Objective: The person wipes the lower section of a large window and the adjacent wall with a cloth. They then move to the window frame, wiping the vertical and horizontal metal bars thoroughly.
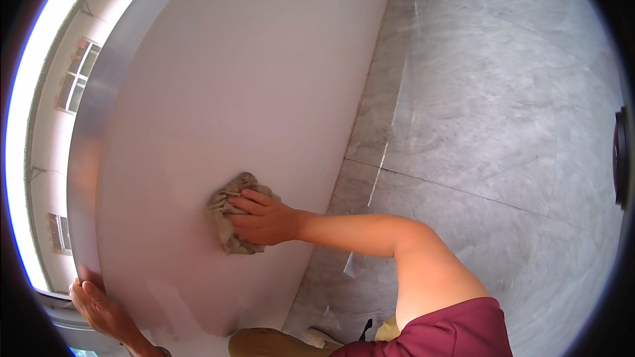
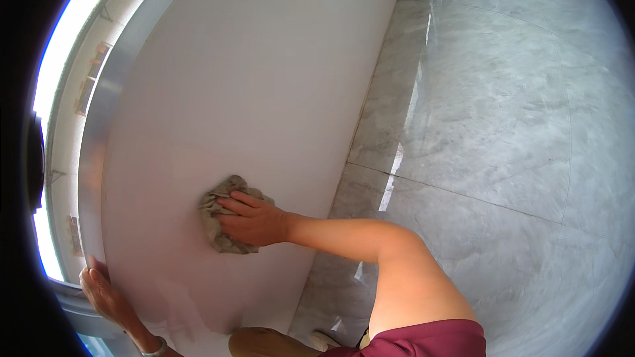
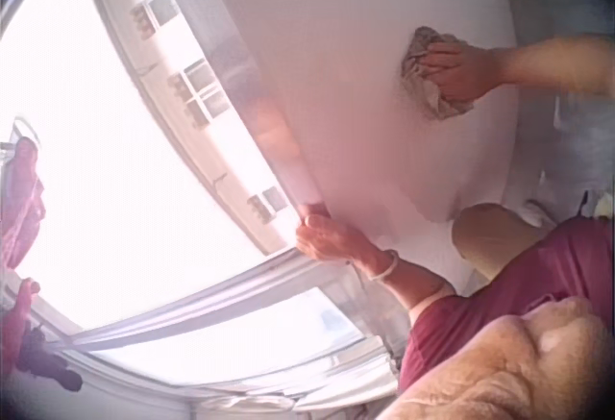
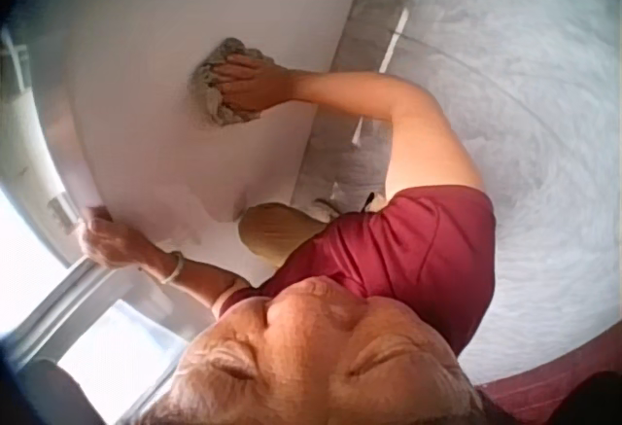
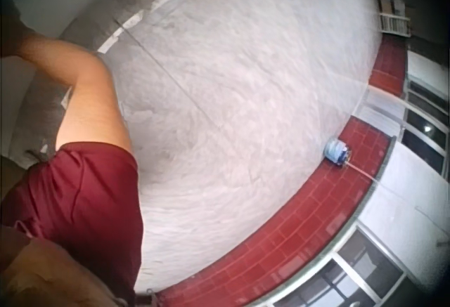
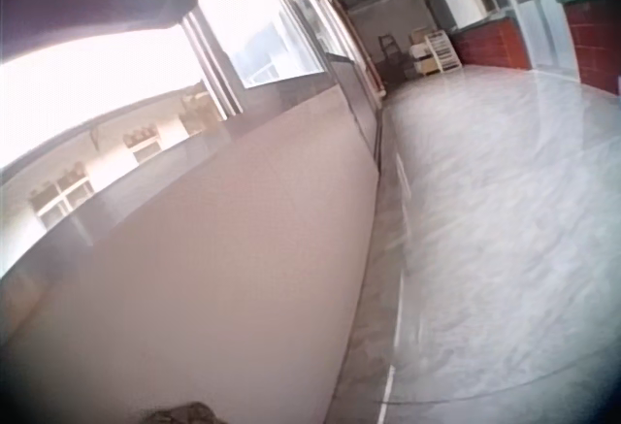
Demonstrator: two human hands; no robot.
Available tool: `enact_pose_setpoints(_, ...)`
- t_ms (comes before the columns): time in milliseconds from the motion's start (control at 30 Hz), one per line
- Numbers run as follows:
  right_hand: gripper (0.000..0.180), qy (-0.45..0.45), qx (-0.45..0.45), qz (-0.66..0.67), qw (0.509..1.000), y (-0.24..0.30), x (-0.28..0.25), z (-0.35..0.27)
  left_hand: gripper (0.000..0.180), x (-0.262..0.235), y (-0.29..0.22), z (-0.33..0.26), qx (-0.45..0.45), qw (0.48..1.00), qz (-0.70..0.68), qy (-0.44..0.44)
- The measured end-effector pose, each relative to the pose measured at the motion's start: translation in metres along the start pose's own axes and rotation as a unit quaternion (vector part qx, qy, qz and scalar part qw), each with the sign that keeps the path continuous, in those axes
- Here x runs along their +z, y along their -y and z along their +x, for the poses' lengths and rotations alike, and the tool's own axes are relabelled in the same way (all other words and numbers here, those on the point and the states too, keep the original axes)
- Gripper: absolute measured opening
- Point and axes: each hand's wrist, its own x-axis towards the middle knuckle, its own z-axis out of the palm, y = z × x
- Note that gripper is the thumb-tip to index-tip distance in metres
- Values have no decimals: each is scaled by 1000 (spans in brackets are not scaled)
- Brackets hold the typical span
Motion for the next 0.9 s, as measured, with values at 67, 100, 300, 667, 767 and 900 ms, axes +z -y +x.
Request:
enact_pose_setpoints(67,9,46,40,18,998,-9,-9,-40,53,0,5,-2,-10,1000,14,-2)
enact_pose_setpoints(100,10,71,64,32,995,-15,-13,-63,51,0,5,-1,-14,1000,18,-4)
enact_pose_setpoints(300,26,141,235,-15,962,-4,-15,-175,53,-16,-11,2,-61,998,-13,21)
enact_pose_setpoints(667,63,150,480,61,862,-1,-7,-228,50,-2,-23,-3,-86,995,-46,-35)
enact_pose_setpoints(767,59,169,496,81,848,-4,-12,-235,48,-6,-36,-6,-48,997,-45,-45)
enact_pose_setpoints(900,50,-164,692,177,680,-81,14,-261,47,-3,-48,17,-73,987,-142,-30)
